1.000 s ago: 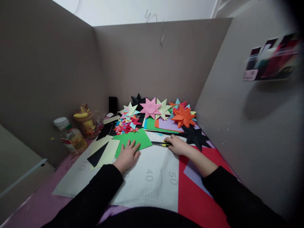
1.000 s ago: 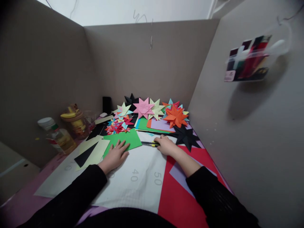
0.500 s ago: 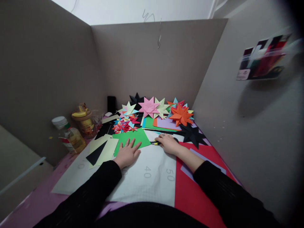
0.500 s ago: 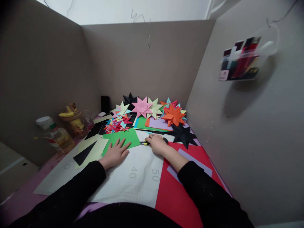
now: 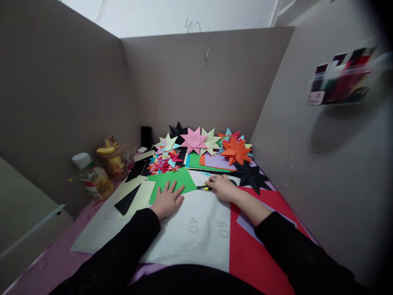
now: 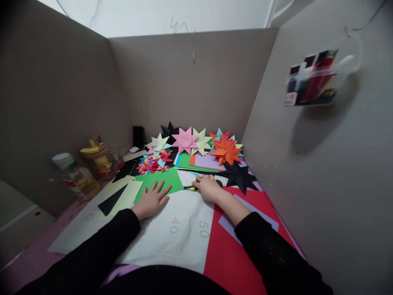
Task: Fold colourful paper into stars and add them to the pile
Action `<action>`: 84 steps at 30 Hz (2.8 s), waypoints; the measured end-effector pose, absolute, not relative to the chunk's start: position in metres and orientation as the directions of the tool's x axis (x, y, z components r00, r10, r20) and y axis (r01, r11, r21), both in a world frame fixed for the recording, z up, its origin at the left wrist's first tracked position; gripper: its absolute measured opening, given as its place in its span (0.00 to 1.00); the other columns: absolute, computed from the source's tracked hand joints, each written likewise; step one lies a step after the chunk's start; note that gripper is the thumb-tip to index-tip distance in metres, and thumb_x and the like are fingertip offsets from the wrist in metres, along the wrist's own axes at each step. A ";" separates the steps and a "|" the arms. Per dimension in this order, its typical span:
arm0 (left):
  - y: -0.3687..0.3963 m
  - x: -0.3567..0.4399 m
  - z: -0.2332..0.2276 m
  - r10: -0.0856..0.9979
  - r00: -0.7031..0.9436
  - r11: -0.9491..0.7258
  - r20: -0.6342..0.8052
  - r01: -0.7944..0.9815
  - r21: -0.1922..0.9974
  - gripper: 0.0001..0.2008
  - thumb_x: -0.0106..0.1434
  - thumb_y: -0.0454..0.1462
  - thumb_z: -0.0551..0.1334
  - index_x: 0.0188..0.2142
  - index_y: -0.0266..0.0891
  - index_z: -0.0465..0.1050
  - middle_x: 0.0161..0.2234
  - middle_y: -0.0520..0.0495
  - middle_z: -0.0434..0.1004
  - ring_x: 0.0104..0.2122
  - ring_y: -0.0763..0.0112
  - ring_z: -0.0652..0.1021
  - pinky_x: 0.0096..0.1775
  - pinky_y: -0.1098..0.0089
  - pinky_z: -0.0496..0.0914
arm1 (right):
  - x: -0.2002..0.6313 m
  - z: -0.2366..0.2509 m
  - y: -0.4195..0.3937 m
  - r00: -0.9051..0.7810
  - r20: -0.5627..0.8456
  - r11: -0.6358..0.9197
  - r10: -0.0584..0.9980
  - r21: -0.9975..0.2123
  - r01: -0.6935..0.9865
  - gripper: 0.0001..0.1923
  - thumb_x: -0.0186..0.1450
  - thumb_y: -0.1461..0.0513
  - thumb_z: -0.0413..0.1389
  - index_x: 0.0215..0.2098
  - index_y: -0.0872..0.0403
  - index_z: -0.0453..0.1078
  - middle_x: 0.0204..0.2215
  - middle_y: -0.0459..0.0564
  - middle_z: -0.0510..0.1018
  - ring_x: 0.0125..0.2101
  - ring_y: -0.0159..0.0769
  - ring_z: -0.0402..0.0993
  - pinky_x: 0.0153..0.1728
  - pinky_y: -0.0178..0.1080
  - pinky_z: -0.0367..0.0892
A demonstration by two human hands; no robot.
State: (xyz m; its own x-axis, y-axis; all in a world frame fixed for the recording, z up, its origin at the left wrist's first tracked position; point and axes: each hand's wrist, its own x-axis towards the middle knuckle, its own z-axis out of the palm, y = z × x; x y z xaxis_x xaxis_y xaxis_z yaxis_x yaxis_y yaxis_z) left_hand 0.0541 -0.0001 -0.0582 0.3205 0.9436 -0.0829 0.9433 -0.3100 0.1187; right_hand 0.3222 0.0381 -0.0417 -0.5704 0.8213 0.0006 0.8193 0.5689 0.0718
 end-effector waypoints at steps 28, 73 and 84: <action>-0.056 -0.030 -0.022 0.995 0.084 -0.084 -0.048 0.996 0.014 0.18 0.63 0.43 0.53 0.50 0.47 0.72 0.63 0.41 0.57 0.62 0.36 0.51 0.51 0.29 0.48 | 0.343 -0.048 0.042 -0.532 -0.001 0.532 0.847 0.022 0.847 0.22 0.60 0.66 0.50 0.52 0.44 0.67 0.44 0.53 0.71 0.43 0.44 0.65 0.38 0.42 0.51; 0.006 0.041 0.011 0.745 0.667 -0.642 0.004 0.715 0.278 0.22 0.67 0.43 0.49 0.57 0.39 0.64 0.59 0.41 0.64 0.58 0.60 0.65 0.57 0.62 0.58 | 0.360 -0.045 0.054 -0.549 0.034 0.550 0.835 -0.065 0.833 0.22 0.60 0.65 0.50 0.51 0.44 0.69 0.45 0.51 0.71 0.48 0.43 0.64 0.48 0.46 0.50; 0.064 0.054 -0.062 0.739 0.666 -0.664 -0.098 0.746 0.062 0.30 0.68 0.52 0.36 0.65 0.47 0.44 0.67 0.46 0.41 0.65 0.52 0.44 0.60 0.47 0.45 | 0.353 -0.037 0.047 -0.577 -0.022 0.578 0.816 0.017 0.816 0.20 0.61 0.64 0.50 0.50 0.45 0.69 0.44 0.53 0.71 0.46 0.45 0.64 0.47 0.46 0.50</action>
